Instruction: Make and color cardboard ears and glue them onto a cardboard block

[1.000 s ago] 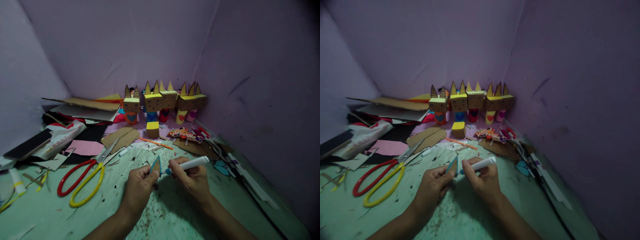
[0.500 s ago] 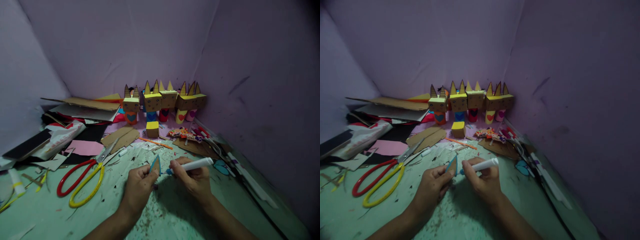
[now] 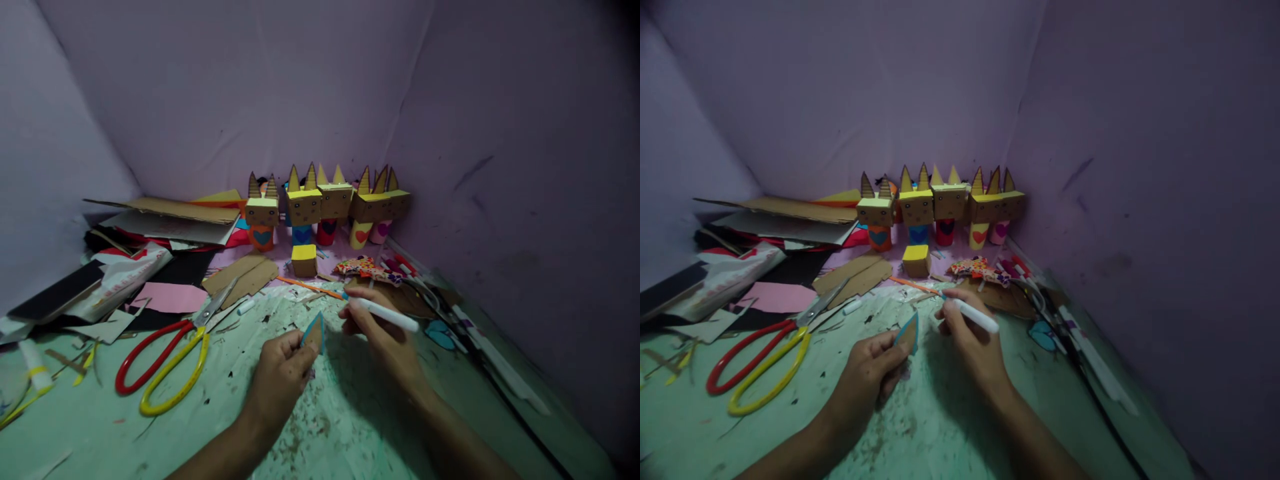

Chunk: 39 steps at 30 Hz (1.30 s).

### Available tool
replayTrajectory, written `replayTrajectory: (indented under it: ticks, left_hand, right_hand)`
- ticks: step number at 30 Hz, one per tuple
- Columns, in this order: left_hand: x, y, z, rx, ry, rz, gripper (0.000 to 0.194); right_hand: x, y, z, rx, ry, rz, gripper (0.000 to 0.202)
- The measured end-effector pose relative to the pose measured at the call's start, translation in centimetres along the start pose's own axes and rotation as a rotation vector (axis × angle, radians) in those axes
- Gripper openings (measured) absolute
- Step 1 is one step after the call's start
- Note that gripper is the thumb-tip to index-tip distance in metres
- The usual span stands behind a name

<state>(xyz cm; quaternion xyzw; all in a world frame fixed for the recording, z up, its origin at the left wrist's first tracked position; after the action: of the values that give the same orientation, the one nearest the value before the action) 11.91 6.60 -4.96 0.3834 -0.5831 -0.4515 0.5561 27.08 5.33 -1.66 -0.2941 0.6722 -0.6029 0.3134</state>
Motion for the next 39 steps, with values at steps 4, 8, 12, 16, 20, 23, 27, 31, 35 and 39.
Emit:
replayTrajectory:
  ticks: [4, 8, 12, 16, 20, 23, 27, 31, 35, 39]
  left_hand:
    - [0.1, 0.0, -0.4, -0.05, -0.062, -0.041, 0.025]
    - [0.0, 0.1, -0.4, -0.119, -0.075, -0.13, 0.024]
    - [0.1, 0.0, -0.6, -0.142, -0.077, -0.158, 0.024]
    - [0.8, 1.0, -0.6, -0.167, -0.104, -0.173, 0.021]
    - [0.6, 4.6, 2.7, -0.194, 0.103, -0.28, 0.019]
    - [-0.3, 7.2, 7.0, -0.184, 0.386, -0.336, 0.021]
    - [-1.5, 8.3, 8.4, -0.356, 0.379, -0.441, 0.015]
    - [-1.1, 6.4, 5.6, -0.775, 0.19, -0.531, 0.017]
    - [-0.2, 4.4, 3.6, -1.177, 0.139, -0.603, 0.023]
    - [-0.1, 3.5, 3.1, -1.277, 0.069, -0.583, 0.02]
  right_hand:
    - [0.3, 1.2, -1.2, -0.071, -0.148, -0.185, 0.032]
    - [0.7, 1.8, -1.8, -0.147, -0.206, -0.269, 0.03]
    - [0.7, 1.7, -1.9, -0.152, -0.212, -0.247, 0.028]
    - [0.5, 1.2, -1.6, -0.105, -0.2, -0.204, 0.027]
    - [-0.1, 0.9, -0.8, -0.033, -0.171, -0.148, 0.025]
    - [-0.4, 1.2, -0.7, 0.107, -0.245, -0.045, 0.021]
    - [-0.7, 1.3, -0.7, 0.287, -0.325, 0.184, 0.024]
    - [-1.2, 0.2, 0.2, 0.282, -0.217, 0.307, 0.026]
    - [-1.8, -0.8, 1.6, 0.203, 0.007, 0.281, 0.024]
    - [-2.0, -1.1, 2.0, 0.109, 0.085, 0.233, 0.026]
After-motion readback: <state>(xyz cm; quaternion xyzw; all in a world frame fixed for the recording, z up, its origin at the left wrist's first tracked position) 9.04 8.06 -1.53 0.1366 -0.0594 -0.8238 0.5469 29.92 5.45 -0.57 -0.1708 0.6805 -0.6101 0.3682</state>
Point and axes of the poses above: each hand's wrist, its own x-axis away from the middle knuckle, its own z-axis out of the back of the hand, y = z × x, the point moved 7 cm from there along -x, towards the middle knuckle, and after that the axes turned 15 degrees about y, right-handed, at the moved point
